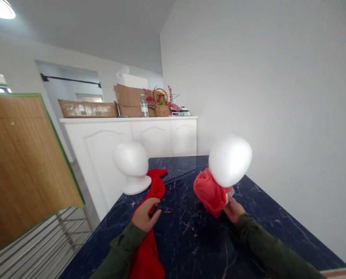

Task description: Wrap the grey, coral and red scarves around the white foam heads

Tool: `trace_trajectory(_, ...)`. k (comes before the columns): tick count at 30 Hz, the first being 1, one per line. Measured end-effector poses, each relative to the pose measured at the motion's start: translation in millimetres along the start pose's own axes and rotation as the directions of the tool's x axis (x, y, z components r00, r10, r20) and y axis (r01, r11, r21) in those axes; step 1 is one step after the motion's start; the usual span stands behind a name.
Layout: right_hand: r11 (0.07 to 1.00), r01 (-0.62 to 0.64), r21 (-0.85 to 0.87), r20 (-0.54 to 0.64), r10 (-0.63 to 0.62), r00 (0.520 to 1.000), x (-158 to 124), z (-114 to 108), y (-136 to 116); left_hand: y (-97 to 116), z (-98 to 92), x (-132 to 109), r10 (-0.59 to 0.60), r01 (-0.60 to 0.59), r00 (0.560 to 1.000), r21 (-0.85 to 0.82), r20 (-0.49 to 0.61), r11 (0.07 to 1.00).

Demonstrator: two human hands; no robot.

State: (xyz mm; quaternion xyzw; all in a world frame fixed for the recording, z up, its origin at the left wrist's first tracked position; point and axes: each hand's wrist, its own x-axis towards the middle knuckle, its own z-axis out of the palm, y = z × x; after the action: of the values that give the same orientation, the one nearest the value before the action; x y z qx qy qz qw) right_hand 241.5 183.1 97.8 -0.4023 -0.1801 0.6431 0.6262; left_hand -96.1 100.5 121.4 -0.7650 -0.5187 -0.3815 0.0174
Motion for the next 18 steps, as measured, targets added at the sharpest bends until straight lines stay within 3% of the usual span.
trace_trajectory(3,0.996,-0.093,0.004,0.058,0.093,0.994,-10.1,18.9,33.4,55.9,22.7,3.2,0.098,-0.091,0.986,-0.058,0.132,0.994)
trace_trajectory(6,0.991,-0.125,-0.049,0.133,0.130,0.982,-10.9,25.4,51.7,91.6,53.2,9.9,-0.053,0.054,0.998,-0.036,0.031,0.998)
trace_trajectory(9,0.992,-0.121,-0.044,0.203,0.128,0.971,-6.6,22.1,53.5,97.5,66.2,21.5,-0.165,0.153,0.976,-0.088,-0.139,0.984)
trace_trajectory(12,0.990,-0.125,-0.064,0.179,0.134,0.975,-0.1,16.7,45.0,85.7,57.1,36.6,-0.185,0.127,0.965,-0.283,-0.187,0.951)
trace_trajectory(14,0.987,-0.119,-0.110,0.167,0.136,0.977,5.3,14.3,38.5,75.5,46.8,48.9,-0.330,0.206,0.934,-0.547,-0.138,0.811)
trace_trajectory(16,0.979,-0.085,-0.183,0.197,0.121,0.973,11.6,12.9,33.3,65.2,38.6,62.0,-0.529,0.313,0.849,-0.805,-0.001,0.504)
trace_trajectory(18,0.946,0.034,-0.323,0.249,0.050,0.967,18.9,11.4,28.8,53.6,34.2,73.3,-0.618,0.363,0.772,-0.900,0.146,0.241)
